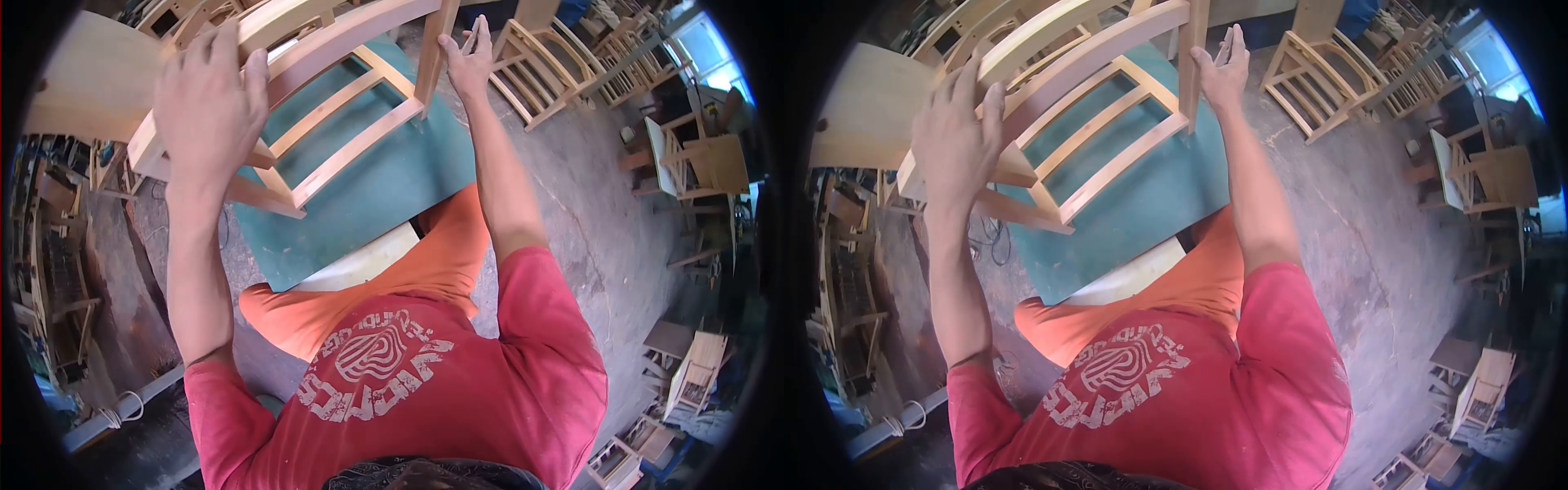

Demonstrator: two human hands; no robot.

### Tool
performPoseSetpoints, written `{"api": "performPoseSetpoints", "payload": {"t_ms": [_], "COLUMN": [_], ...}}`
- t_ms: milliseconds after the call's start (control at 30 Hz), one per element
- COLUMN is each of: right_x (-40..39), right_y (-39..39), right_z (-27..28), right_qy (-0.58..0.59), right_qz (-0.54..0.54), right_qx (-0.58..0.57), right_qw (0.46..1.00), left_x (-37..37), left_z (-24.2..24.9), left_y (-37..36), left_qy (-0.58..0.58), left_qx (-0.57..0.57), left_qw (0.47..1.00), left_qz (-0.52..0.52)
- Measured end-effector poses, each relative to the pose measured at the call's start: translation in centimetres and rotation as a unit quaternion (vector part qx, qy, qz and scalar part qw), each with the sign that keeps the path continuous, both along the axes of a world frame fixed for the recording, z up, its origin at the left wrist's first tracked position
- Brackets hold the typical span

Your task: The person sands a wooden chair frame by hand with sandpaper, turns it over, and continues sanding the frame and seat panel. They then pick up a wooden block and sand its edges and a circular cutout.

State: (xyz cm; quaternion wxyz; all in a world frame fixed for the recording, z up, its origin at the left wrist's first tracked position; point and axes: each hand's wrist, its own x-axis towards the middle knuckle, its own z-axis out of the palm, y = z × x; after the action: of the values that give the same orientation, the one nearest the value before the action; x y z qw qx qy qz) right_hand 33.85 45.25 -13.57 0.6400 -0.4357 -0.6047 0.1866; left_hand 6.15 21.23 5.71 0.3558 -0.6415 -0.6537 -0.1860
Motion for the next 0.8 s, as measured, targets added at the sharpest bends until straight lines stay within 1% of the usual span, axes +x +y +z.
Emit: {"api": "performPoseSetpoints", "payload": {"t_ms": [67, 100, 133, 200, 233, 267, 333, 367, 400, 433, 467, 533, 567, 600, 633, 667, 733, 767, 800], "right_x": [-2.4, -3.3, -4.2, -6.0, -6.8, -7.5, -9.1, -9.3, -10.0, -10.4, -10.7, -12.0, -12.7, -13.3, -14.0, -14.9, -16.7, -16.9, -16.9], "right_y": [0.1, -1.2, -2.4, -4.6, -5.8, -7.0, -9.1, -10.0, -10.6, -10.9, -11.0, -11.2, -10.9, -10.5, -10.2, -10.4, -12.3, -13.8, -13.4], "right_z": [0.2, 0.9, 0.9, 0.4, 0.2, 0.0, 0.1, 0.4, 1.0, 1.7, 2.6, 4.8, 5.6, 6.0, 6.2, 6.2, 6.2, 6.3, 6.1], "right_qy": [-0.009, -0.088, -0.087, -0.075, -0.057, -0.056, -0.005, -0.052, -0.046, -0.07, -0.095, -0.093, -0.121, -0.149, -0.175, -0.171, -0.227, -0.293, -0.293], "right_qz": [-0.041, -0.117, -0.108, -0.076, -0.065, -0.056, 0.018, 0.0, 0.01, -0.007, -0.024, -0.025, -0.044, -0.064, -0.071, -0.069, -0.007, 0.015, 0.019], "right_qx": [0.021, -0.009, -0.009, 0.079, 0.096, 0.095, 0.176, 0.199, 0.198, 0.228, 0.259, 0.269, 0.284, 0.298, 0.334, 0.339, 0.353, 0.336, 0.338], "right_qw": [0.999, 0.989, 0.99, 0.991, 0.992, 0.992, 0.984, 0.979, 0.979, 0.971, 0.961, 0.958, 0.95, 0.941, 0.923, 0.923, 0.908, 0.895, 0.894], "left_x": [-0.8, -0.5, -0.7, -1.1, -1.1, -1.4, -3.0, -3.8, -4.5, -5.3, -6.0, -5.9, -6.1, -6.1, -5.9, -5.7, -5.0, -4.8, -5.1], "left_z": [-0.4, -0.1, -0.2, -0.7, -0.7, -0.7, -0.6, -1.5, -2.4, -2.2, -2.9, -4.4, -6.0, -7.3, -8.7, -9.6, -10.3, -10.7, -11.2], "left_y": [-0.6, -1.7, -2.8, -4.7, -6.2, -8.2, -11.3, -11.9, -12.4, -13.2, -13.0, -12.4, -12.0, -11.8, -11.3, -10.7, -10.1, -10.0, -9.9], "left_qy": [0.023, 0.004, 0.005, -0.034, -0.071, -0.072, -0.097, -0.153, -0.206, -0.186, -0.273, -0.46, -0.491, -0.52, -0.496, -0.471, -0.478, -0.487, -0.487], "left_qx": [0.041, 0.019, 0.018, 0.027, 0.014, 0.013, 0.073, 0.153, 0.233, 0.22, 0.208, 0.131, 0.103, 0.051, 0.069, 0.087, 0.1, 0.105, 0.107], "left_qw": [0.995, 0.993, 0.994, 0.978, 0.972, 0.973, 0.959, 0.944, 0.92, 0.948, 0.933, 0.871, 0.858, 0.844, 0.859, 0.873, 0.869, 0.865, 0.865], "left_qz": [-0.09, -0.118, -0.109, -0.206, -0.226, -0.217, -0.258, -0.249, -0.238, -0.133, -0.109, -0.114, -0.11, -0.121, -0.109, -0.097, -0.077, -0.059, -0.056]}}
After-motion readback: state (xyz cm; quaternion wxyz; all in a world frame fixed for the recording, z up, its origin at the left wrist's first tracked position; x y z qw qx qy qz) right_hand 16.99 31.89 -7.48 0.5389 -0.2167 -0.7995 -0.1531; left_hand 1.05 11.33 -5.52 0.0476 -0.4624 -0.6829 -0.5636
